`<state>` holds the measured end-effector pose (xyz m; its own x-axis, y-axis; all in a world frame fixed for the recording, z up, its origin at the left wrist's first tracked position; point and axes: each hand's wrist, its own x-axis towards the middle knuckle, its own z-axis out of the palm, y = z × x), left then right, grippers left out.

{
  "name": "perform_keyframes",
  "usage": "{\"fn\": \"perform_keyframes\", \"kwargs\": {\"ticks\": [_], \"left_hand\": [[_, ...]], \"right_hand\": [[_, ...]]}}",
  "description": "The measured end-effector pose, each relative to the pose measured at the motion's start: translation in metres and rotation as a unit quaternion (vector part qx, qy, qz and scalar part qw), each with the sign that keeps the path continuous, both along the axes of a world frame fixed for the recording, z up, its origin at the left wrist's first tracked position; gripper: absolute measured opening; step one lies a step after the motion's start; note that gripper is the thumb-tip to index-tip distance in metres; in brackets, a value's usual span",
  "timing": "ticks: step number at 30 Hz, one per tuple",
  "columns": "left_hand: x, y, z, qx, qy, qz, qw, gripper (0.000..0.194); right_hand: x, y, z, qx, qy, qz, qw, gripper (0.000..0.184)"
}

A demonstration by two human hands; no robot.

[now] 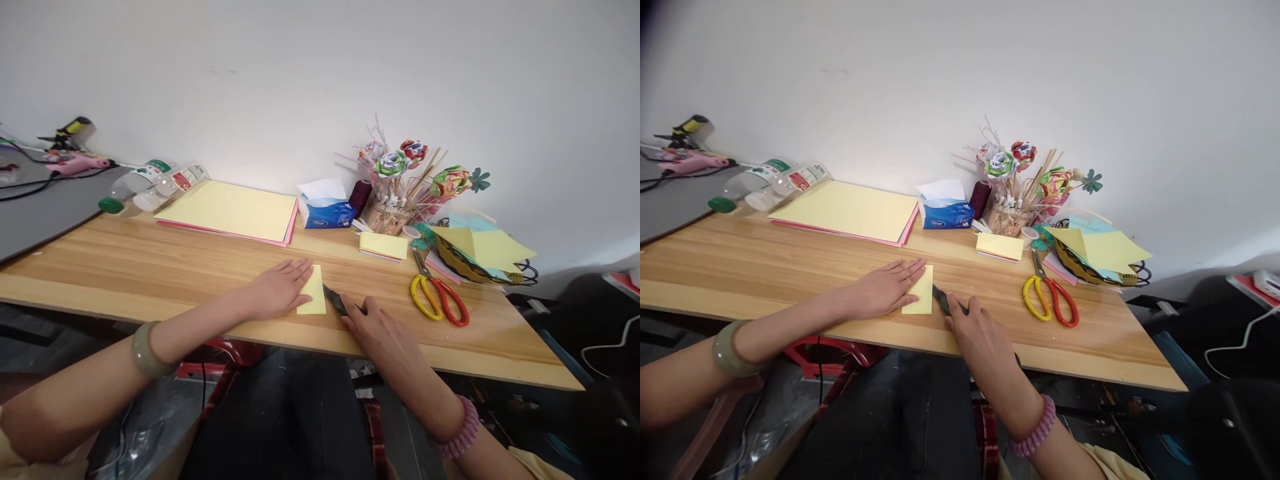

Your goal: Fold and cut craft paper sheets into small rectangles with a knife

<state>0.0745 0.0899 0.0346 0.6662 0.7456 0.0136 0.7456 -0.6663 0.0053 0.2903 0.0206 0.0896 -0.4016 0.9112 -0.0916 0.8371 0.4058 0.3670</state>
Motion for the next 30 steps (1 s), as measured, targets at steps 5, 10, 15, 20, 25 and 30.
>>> {"fn": "perform_keyframes", "kwargs": {"ticks": [5,10,15,20,25,30], "left_hand": [[-0.001,0.000,-0.002,-0.001,-0.007,0.001,1.000,0.066],[-0.001,0.000,-0.001,-0.006,-0.006,0.001,1.000,0.066],[-0.001,-0.001,-0.001,-0.010,-0.005,0.004,1.000,0.065],[0.000,-0.001,0.000,-0.014,-0.002,0.003,1.000,0.064],[0.001,-0.002,0.004,-0.019,0.002,0.012,1.000,0.063],[0.002,-0.002,0.007,-0.025,0.004,0.015,1.000,0.063]], "right_hand": [[-0.002,0.008,0.001,-0.001,0.003,-0.001,1.000,0.039],[-0.003,0.014,0.000,0.000,0.007,0.002,1.000,0.041],[-0.003,0.018,0.001,0.001,0.007,0.002,1.000,0.042],[-0.005,0.023,0.000,0.004,0.001,-0.004,1.000,0.042],[-0.006,0.027,-0.002,0.009,-0.004,-0.008,1.000,0.043],[-0.007,0.030,-0.001,0.011,-0.006,-0.008,1.000,0.044]]}}
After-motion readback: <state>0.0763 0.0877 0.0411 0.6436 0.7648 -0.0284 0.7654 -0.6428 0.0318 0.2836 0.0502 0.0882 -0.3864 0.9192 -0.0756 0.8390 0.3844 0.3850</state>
